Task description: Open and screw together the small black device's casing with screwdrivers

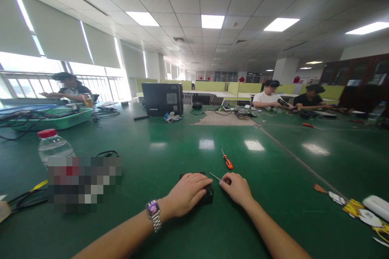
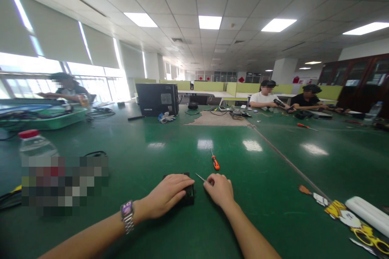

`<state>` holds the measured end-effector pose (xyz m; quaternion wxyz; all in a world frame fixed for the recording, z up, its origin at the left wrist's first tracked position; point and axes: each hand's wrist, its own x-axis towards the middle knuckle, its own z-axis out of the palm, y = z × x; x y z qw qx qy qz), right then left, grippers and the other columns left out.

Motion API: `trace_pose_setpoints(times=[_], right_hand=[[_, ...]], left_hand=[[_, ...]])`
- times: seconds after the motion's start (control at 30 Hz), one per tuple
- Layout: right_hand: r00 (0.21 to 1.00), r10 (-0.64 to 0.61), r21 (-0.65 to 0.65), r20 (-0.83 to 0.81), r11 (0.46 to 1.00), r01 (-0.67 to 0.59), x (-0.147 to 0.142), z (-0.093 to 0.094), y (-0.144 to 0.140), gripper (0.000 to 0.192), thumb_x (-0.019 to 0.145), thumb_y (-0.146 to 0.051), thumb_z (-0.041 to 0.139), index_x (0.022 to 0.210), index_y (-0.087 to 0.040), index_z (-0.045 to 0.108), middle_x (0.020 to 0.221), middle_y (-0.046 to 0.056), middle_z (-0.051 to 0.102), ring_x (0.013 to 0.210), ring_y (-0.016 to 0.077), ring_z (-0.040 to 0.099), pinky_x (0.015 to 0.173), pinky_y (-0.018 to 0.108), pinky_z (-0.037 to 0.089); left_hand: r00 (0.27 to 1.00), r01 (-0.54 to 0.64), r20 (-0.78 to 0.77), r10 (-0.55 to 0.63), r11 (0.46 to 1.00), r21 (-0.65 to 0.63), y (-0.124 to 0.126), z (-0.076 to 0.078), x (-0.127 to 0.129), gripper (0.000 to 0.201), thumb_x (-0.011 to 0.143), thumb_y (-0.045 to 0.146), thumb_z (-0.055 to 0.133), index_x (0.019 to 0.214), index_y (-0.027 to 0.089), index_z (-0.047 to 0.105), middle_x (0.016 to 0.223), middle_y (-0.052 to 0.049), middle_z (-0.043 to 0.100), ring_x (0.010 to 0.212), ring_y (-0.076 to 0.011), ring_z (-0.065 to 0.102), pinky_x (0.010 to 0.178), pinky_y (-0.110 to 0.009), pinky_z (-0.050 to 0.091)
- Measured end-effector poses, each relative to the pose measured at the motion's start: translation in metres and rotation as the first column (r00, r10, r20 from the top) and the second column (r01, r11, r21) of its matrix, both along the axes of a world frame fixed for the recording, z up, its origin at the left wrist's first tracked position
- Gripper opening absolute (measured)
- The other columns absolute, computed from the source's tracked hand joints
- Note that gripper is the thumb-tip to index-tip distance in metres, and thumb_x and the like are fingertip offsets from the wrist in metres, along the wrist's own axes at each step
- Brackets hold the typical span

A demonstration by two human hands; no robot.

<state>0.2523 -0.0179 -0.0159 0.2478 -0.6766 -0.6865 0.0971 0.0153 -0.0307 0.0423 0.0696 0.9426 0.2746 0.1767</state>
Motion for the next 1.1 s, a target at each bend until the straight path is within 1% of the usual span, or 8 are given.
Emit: trace_pose_setpoints(times=[0.2,0.37,0.43,0.53,0.6,0.67,0.9,1.1], right_hand=[[1.000,-0.006,0.006,-0.004,1.000,0.006,-0.001,0.000,0.000,0.017,0.080,-0.038,0.058,0.082,-0.026,0.070,0.079,0.000,0.068,0.081,0.0182,0.058,0.068,0.027,0.031],[1.000,-0.007,0.021,-0.015,1.000,0.007,-0.001,-0.002,0.001,0.016,0.080,-0.037,0.059,0.081,-0.025,0.070,0.078,0.000,0.068,0.080,0.0177,0.058,0.068,0.027,0.031],[1.000,-0.002,0.022,-0.020,1.000,0.003,-0.001,-0.003,0.001,0.015,0.079,-0.037,0.059,0.080,-0.025,0.069,0.078,-0.001,0.067,0.079,0.0173,0.058,0.068,0.026,0.031],[1.000,-0.005,0.021,-0.024,1.000,0.006,0.000,-0.003,0.002,0.016,0.079,-0.038,0.060,0.079,-0.025,0.069,0.078,-0.001,0.067,0.080,0.0172,0.058,0.069,0.027,0.031],[1.000,-0.008,0.021,-0.025,1.000,0.008,-0.001,-0.003,0.002,0.017,0.080,-0.039,0.059,0.078,-0.025,0.068,0.078,-0.001,0.067,0.081,0.0172,0.058,0.069,0.026,0.031],[1.000,-0.008,0.018,-0.027,1.000,0.009,-0.001,-0.003,0.002,0.017,0.080,-0.038,0.059,0.078,-0.025,0.068,0.077,-0.001,0.067,0.080,0.0171,0.058,0.069,0.026,0.031],[0.999,-0.018,0.018,-0.026,1.000,0.018,-0.002,-0.001,0.001,0.017,0.081,-0.038,0.058,0.080,-0.025,0.069,0.077,0.000,0.067,0.079,0.0172,0.057,0.068,0.026,0.031],[0.999,-0.023,0.030,-0.029,0.999,0.024,-0.003,-0.001,0.000,0.016,0.080,-0.037,0.058,0.079,-0.025,0.069,0.078,0.000,0.067,0.080,0.0174,0.057,0.068,0.026,0.030]], left_hand=[[0.995,-0.030,-0.100,0.029,0.999,-0.010,-0.005,0.017,0.009,0.031,0.094,0.022,0.046,0.124,0.029,0.049,0.118,-0.002,0.061,0.113,-0.0221,0.052,0.098,-0.039,0.040],[0.978,-0.013,-0.203,0.040,0.991,0.133,0.000,0.016,0.023,0.016,0.090,0.033,0.053,0.101,0.021,0.056,0.100,-0.006,0.062,0.096,-0.0254,0.054,0.085,-0.039,0.044],[0.975,-0.002,-0.222,0.033,0.991,0.137,0.007,0.014,0.029,0.020,0.090,0.039,0.054,0.092,0.019,0.056,0.094,-0.006,0.061,0.091,-0.0252,0.055,0.082,-0.038,0.045],[0.981,0.027,-0.194,-0.014,0.997,0.066,0.017,0.013,0.032,0.023,0.095,0.038,0.046,0.107,0.021,0.055,0.098,-0.005,0.063,0.094,-0.0239,0.055,0.087,-0.038,0.043],[0.983,0.053,-0.179,-0.047,0.998,0.030,0.020,0.012,0.032,0.032,0.097,0.037,0.042,0.126,0.024,0.047,0.107,-0.005,0.063,0.100,-0.0235,0.055,0.091,-0.038,0.041],[0.980,0.059,-0.190,-0.050,0.998,0.039,0.019,0.011,0.033,0.036,0.098,0.038,0.041,0.132,0.026,0.043,0.109,-0.005,0.062,0.102,-0.0239,0.055,0.092,-0.038,0.041],[0.966,-0.013,-0.252,0.051,0.988,0.153,0.013,0.009,0.039,0.025,0.094,0.043,0.046,0.093,0.021,0.058,0.093,-0.006,0.062,0.091,-0.0248,0.056,0.085,-0.037,0.041],[0.961,-0.040,-0.269,0.064,0.995,0.095,0.028,0.010,0.042,0.026,0.097,0.038,0.039,0.087,0.021,0.057,0.083,-0.003,0.065,0.082,-0.0230,0.061,0.077,-0.035,0.044]])
